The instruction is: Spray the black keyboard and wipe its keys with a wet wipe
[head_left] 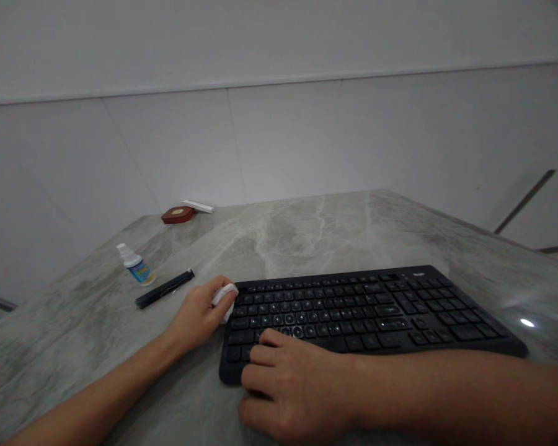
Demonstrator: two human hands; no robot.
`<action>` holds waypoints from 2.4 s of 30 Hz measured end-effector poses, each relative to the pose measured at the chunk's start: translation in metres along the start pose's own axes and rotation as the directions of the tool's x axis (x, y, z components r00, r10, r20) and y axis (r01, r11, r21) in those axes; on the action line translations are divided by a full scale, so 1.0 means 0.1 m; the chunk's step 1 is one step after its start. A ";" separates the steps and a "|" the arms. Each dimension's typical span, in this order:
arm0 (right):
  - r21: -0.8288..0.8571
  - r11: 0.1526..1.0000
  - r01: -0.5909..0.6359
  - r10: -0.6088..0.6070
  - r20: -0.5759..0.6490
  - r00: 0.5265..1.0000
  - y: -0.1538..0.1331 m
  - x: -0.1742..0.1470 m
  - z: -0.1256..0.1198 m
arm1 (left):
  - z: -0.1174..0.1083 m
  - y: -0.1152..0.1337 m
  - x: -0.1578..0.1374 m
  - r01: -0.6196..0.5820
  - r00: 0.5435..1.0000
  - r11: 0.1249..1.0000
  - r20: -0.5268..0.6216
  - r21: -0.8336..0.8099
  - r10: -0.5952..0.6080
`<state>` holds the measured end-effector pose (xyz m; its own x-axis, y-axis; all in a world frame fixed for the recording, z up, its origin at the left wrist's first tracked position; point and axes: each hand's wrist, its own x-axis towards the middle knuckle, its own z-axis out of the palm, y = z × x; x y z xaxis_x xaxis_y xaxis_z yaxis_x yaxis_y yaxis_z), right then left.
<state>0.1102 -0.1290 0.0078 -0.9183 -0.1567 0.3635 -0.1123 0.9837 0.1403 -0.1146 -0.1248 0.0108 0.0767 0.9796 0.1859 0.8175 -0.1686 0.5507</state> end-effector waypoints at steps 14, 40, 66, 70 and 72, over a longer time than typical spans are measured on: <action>-0.013 1.000 0.000 0.000 -0.047 0.999 -0.01 -0.01 0.05 | -0.05 0.06 -0.02 0.036 0.999 0.998 0.024 0.041 -0.037; -0.008 1.000 0.003 -0.003 -0.015 1.000 0.00 0.00 0.01 | 0.06 -0.06 0.03 -0.034 0.998 0.998 -0.058 0.046 0.037; -0.017 1.000 0.007 -0.008 -0.043 0.999 0.00 0.00 0.06 | 0.00 0.10 -0.01 0.109 0.994 0.992 -0.002 0.062 -0.109; -0.001 1.000 0.017 -0.017 -0.047 0.999 0.01 -0.02 0.07 | 0.00 0.11 -0.08 0.078 0.997 0.997 -0.003 0.016 -0.078; 0.040 0.999 -0.010 0.013 -0.060 0.998 0.02 -0.03 0.03 | 0.01 0.11 -0.12 0.003 0.997 0.996 -0.070 -0.094 -0.010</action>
<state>0.1116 -0.1261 0.0047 -0.8954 -0.1491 0.4196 -0.1180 0.9880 0.0994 -0.1057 -0.1381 0.0138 0.0281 0.9711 0.2372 0.7602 -0.1748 0.6257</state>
